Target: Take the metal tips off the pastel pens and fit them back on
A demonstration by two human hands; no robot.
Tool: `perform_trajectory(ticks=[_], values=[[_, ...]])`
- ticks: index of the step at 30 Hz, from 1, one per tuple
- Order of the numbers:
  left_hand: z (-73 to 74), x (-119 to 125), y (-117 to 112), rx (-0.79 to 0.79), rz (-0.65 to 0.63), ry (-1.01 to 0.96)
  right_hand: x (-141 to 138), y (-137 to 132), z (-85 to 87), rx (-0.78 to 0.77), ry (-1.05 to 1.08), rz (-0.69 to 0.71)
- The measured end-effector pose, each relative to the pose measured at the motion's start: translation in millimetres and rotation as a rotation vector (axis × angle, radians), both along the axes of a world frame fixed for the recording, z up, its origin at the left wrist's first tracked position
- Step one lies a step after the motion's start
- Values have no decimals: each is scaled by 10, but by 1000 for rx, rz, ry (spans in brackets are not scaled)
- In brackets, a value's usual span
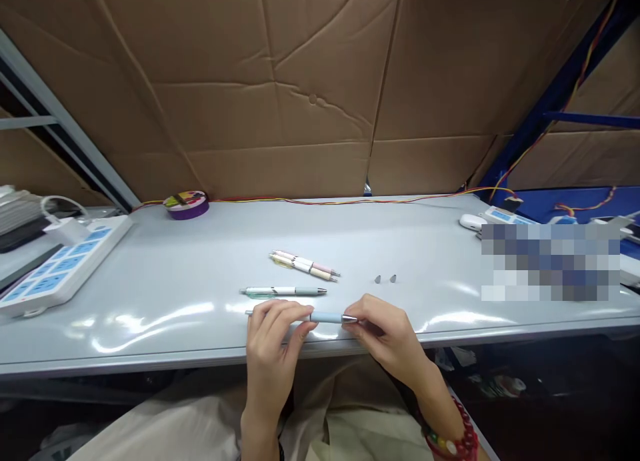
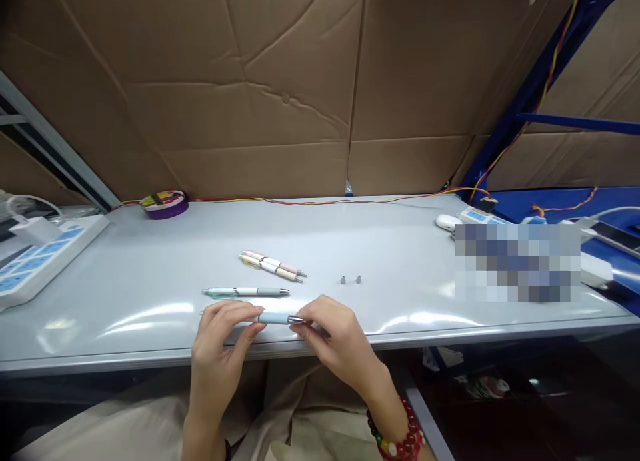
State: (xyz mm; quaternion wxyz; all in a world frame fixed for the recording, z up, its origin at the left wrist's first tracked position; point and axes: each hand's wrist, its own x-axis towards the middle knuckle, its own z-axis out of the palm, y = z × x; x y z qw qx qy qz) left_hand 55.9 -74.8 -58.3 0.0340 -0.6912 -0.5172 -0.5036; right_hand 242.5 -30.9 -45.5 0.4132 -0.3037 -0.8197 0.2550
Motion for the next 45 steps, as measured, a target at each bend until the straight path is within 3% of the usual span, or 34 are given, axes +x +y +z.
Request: perform_trajectory(ticks=[5, 16, 24, 36, 40, 45], values=[[2, -2, -3, -14, 12, 7, -7, -4, -39, 7, -44, -17], [-4, 19, 16, -18, 45, 29, 10, -7, -68, 50, 146, -37], [-12, 16, 20, -14, 45, 89, -29, 13, -64, 92, -82, -146], [-20, 14, 21, -30, 40, 86, 11, 19, -55, 6, 154, 35], [-33, 10, 26, -17, 52, 100, -10, 9, -92, 72, 166, -69], [-37, 11, 24, -18, 61, 120, -39, 10, -98, 96, 14, -164]])
